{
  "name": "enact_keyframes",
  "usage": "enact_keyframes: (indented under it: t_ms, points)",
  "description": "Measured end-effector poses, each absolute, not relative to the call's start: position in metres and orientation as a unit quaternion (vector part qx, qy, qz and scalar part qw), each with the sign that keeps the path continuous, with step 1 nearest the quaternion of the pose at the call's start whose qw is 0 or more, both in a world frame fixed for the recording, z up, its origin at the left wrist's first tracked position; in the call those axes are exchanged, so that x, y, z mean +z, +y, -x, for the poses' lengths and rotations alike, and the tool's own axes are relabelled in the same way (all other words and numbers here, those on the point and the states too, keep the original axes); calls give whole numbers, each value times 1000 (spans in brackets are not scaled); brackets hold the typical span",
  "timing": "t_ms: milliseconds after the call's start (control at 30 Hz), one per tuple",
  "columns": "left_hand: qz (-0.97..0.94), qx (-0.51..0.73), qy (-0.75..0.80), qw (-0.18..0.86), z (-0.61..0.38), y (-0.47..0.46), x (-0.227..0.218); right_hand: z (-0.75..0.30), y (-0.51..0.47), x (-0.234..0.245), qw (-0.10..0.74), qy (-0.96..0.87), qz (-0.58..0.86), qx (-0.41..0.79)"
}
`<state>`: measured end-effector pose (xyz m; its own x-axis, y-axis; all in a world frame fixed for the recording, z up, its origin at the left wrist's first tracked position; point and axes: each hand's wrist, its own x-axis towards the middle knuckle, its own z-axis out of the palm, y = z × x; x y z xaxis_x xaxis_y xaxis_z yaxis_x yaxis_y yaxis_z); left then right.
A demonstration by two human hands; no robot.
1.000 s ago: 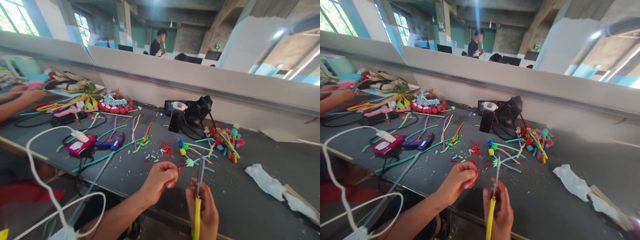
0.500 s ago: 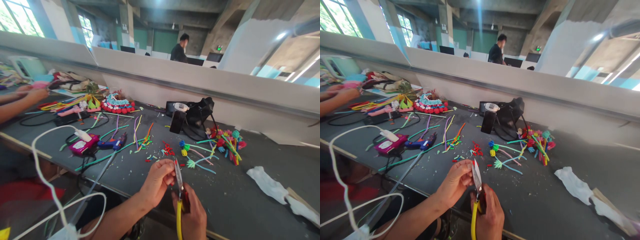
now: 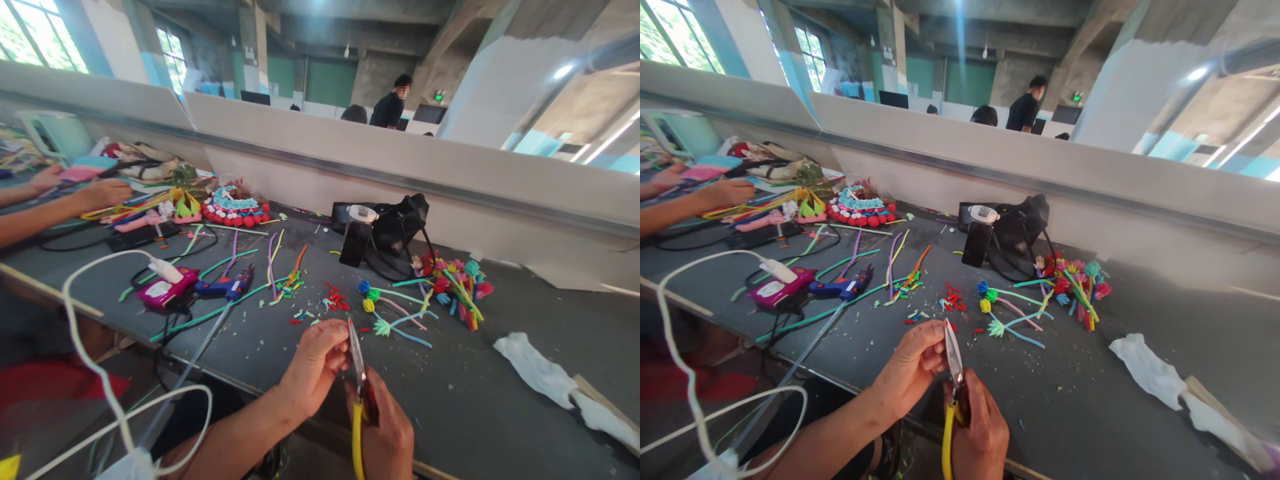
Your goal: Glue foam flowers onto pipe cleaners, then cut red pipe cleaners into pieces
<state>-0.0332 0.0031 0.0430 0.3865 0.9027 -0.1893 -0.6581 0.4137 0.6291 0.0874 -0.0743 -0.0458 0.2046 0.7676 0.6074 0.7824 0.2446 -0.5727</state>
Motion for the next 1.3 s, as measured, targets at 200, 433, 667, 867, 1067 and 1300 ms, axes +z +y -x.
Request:
enact_keyframes:
  t_ms: [200, 433, 667, 867, 1067, 1300]
  points:
    - [-236, 485, 246, 805, 32, 1, 46, -89, -74, -48, 472, -636, 610, -4]
    - [-233, 472, 230, 818, 32, 0, 43, -86, -74, -35, 515, -564, 640, 84]
    - [-348, 461, 366, 730, 28, -2, 42, -88, -68, -9, 581, -436, 646, 235]
    - [-485, 402, 434, 644, 30, -11, 24, -93, -64, -1, 602, -391, 621, 314]
    - [-546, 362, 423, 626, 42, -22, 5, -82, -72, -11, 616, -364, 587, 380]
    - [-624, 350, 500, 487, 77, -9, 3, -75, -72, -7, 633, -340, 549, 426]
